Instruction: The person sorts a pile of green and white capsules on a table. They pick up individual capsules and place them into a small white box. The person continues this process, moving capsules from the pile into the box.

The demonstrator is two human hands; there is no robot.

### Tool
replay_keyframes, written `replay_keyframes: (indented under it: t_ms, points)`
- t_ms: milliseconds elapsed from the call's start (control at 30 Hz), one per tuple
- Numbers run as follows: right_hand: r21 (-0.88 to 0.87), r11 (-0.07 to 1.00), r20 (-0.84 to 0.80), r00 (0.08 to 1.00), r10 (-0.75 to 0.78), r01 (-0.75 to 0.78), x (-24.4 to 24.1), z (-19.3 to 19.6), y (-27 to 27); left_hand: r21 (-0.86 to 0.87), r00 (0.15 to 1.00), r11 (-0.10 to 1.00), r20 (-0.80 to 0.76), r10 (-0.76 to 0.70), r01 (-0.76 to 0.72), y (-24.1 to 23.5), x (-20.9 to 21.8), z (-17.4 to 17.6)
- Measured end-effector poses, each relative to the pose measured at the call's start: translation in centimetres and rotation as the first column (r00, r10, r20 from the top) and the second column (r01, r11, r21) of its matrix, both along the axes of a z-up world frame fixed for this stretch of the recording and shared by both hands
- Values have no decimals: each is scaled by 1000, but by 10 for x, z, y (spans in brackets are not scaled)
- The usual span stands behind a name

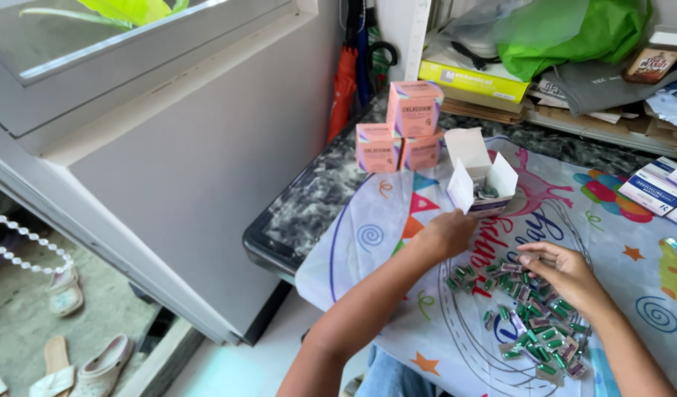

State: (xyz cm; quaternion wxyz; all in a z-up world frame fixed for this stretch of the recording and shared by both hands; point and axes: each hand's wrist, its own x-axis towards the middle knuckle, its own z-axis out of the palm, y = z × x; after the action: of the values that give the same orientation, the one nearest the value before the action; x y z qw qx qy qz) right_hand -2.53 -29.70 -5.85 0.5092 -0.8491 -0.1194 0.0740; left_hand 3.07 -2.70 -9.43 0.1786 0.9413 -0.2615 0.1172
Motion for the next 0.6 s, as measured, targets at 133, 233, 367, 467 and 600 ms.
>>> replay_keyframes:
  t_ms: [133, 233, 367, 467, 600]
  points:
    - [37, 999, 8, 1000, 27, -27, -6, 8, 5, 79, 998, 995, 4, -58, 58, 7, 1, 13]
    - [47, 999, -5, 1000, 23, -23, 0, 2, 3, 20, 989, 994, -104, -104, 107, 23, -7, 41]
    - [47, 998, -10, 999, 32, -31, -2, 4, 4, -277, 944, 933, -171, -283, 229, 39, -20, 69]
    - [73, 997, -12, 999, 37, -36, -3, 4, 5, -509, 954, 829, -44, -295, 233, 33, -33, 90]
    - [87, 996, 23, 999, 28, -30, -1, -2, 5, -551, 916, 793, 401, -23, 261, 0, -39, 85]
